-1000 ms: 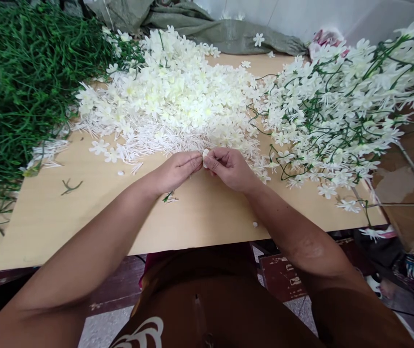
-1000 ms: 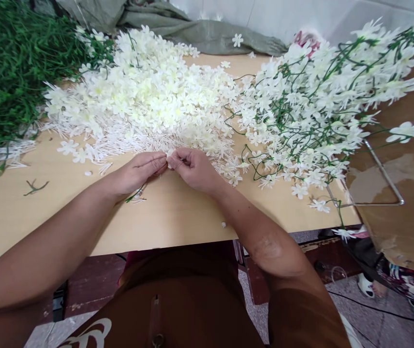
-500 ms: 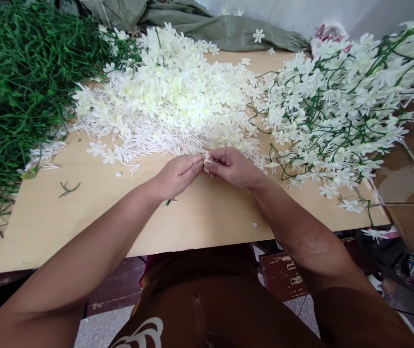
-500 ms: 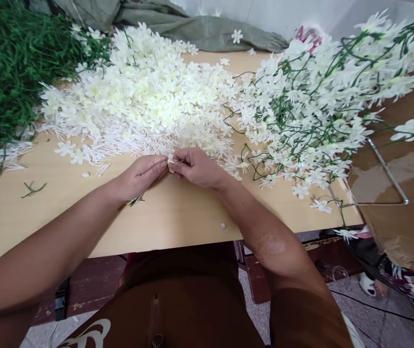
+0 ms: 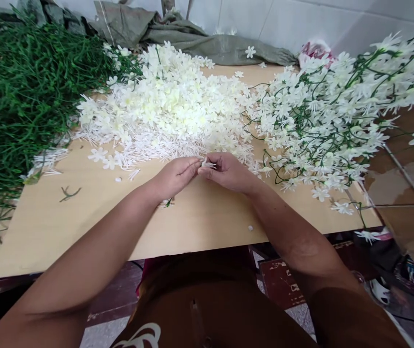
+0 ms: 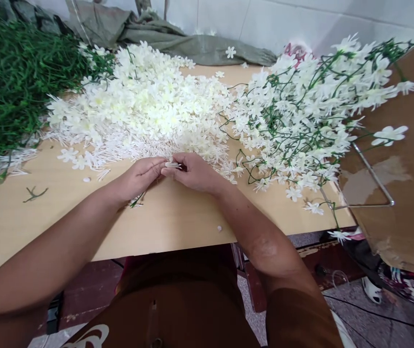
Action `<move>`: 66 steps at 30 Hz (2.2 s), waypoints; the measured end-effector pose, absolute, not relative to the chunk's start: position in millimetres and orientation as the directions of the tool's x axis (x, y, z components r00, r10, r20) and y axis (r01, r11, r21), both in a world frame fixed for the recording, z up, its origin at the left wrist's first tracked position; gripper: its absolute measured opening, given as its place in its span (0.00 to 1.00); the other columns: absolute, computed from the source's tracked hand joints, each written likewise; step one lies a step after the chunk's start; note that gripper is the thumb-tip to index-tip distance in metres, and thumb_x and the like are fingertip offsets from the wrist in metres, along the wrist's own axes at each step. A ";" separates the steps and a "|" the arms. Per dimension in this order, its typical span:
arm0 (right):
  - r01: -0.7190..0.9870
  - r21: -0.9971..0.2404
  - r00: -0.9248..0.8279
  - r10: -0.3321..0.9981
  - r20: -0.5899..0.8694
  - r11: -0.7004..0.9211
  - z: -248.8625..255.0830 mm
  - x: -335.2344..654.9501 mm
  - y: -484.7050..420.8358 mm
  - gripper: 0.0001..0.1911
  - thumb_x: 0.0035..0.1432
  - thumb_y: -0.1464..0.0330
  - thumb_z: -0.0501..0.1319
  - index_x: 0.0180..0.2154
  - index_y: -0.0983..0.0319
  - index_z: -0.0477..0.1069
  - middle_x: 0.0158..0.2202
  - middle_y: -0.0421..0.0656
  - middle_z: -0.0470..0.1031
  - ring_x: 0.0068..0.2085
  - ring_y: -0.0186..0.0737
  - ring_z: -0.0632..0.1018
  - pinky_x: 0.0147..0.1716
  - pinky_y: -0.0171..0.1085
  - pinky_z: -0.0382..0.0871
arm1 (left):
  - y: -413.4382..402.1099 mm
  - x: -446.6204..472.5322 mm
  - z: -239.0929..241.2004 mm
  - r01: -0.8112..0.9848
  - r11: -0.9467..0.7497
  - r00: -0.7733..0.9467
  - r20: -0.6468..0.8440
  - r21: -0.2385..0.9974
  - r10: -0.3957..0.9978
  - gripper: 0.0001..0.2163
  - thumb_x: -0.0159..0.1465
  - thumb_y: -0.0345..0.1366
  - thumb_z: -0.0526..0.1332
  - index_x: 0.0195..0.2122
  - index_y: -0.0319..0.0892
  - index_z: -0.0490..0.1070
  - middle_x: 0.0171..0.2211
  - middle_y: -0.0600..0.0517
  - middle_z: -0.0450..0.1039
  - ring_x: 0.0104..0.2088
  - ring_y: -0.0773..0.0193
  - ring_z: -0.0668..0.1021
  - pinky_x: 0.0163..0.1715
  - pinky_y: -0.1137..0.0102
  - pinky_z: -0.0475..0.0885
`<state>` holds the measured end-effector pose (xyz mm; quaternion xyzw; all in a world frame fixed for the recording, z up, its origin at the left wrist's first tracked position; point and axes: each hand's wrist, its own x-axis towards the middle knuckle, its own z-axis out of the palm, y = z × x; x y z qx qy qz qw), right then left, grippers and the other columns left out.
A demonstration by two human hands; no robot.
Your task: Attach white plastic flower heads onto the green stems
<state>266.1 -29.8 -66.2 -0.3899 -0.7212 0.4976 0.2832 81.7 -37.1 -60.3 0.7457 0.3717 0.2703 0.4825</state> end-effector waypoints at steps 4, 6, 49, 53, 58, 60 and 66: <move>0.311 -0.927 -0.532 0.847 0.015 0.212 -64.5 266.4 -30.2 0.26 0.56 0.46 0.58 0.24 0.62 0.62 0.21 0.35 0.60 0.24 0.28 0.61 0.25 0.33 0.54 | -35.2 80.5 -61.1 0.278 -0.222 0.598 0.013 0.934 0.802 0.19 0.68 0.48 0.49 0.26 0.41 0.63 0.21 0.56 0.58 0.25 0.69 0.64 0.25 0.74 0.60; 0.324 -0.919 -0.534 0.845 0.018 0.225 -63.8 266.2 -29.8 0.26 0.58 0.45 0.55 0.24 0.62 0.63 0.22 0.36 0.64 0.25 0.29 0.63 0.27 0.33 0.56 | -34.1 79.9 -60.8 0.270 -0.223 0.596 0.019 0.936 0.803 0.18 0.67 0.47 0.50 0.25 0.41 0.63 0.21 0.56 0.58 0.25 0.70 0.64 0.25 0.74 0.60; 0.176 -0.979 -0.609 0.793 -0.029 0.099 -76.0 261.0 -27.7 0.22 0.48 0.49 0.67 0.24 0.62 0.68 0.20 0.36 0.66 0.26 0.30 0.66 0.27 0.32 0.60 | -32.2 77.3 -65.8 0.158 -0.144 0.690 -0.005 0.977 0.723 0.24 0.62 0.58 0.53 0.22 0.41 0.62 0.19 0.58 0.56 0.23 0.71 0.60 0.23 0.72 0.55; 0.195 -0.972 -0.595 0.804 -0.009 0.133 -76.4 262.3 -28.6 0.21 0.51 0.51 0.66 0.24 0.62 0.70 0.21 0.38 0.67 0.26 0.31 0.67 0.27 0.33 0.60 | -31.2 77.6 -64.0 0.177 -0.140 0.695 -0.024 0.974 0.718 0.21 0.63 0.54 0.54 0.23 0.41 0.63 0.20 0.57 0.57 0.23 0.71 0.61 0.24 0.72 0.55; 0.211 -0.947 -0.496 0.861 0.110 0.242 -79.0 261.2 -29.4 0.21 0.50 0.51 0.65 0.24 0.63 0.71 0.23 0.39 0.69 0.27 0.31 0.67 0.28 0.33 0.60 | -30.7 80.3 -66.3 0.193 -0.098 0.656 -0.054 0.976 0.752 0.21 0.61 0.54 0.56 0.22 0.42 0.61 0.19 0.59 0.55 0.22 0.71 0.58 0.21 0.73 0.53; 0.219 -0.941 -0.460 0.878 0.133 0.258 -79.7 261.1 -28.6 0.22 0.49 0.51 0.66 0.24 0.64 0.71 0.23 0.38 0.68 0.27 0.30 0.66 0.28 0.33 0.59 | -29.8 81.9 -68.6 0.199 -0.087 0.645 -0.063 0.976 0.762 0.22 0.61 0.56 0.56 0.22 0.42 0.59 0.19 0.59 0.54 0.21 0.71 0.57 0.21 0.73 0.52; 0.285 -0.946 -0.408 0.913 0.027 0.155 -72.6 264.9 -29.6 0.24 0.50 0.49 0.65 0.24 0.64 0.67 0.21 0.36 0.64 0.25 0.28 0.60 0.26 0.32 0.54 | -29.3 83.7 -71.9 0.220 -0.096 0.579 -0.050 0.971 0.814 0.19 0.63 0.52 0.54 0.24 0.42 0.61 0.21 0.58 0.56 0.21 0.72 0.58 0.21 0.73 0.53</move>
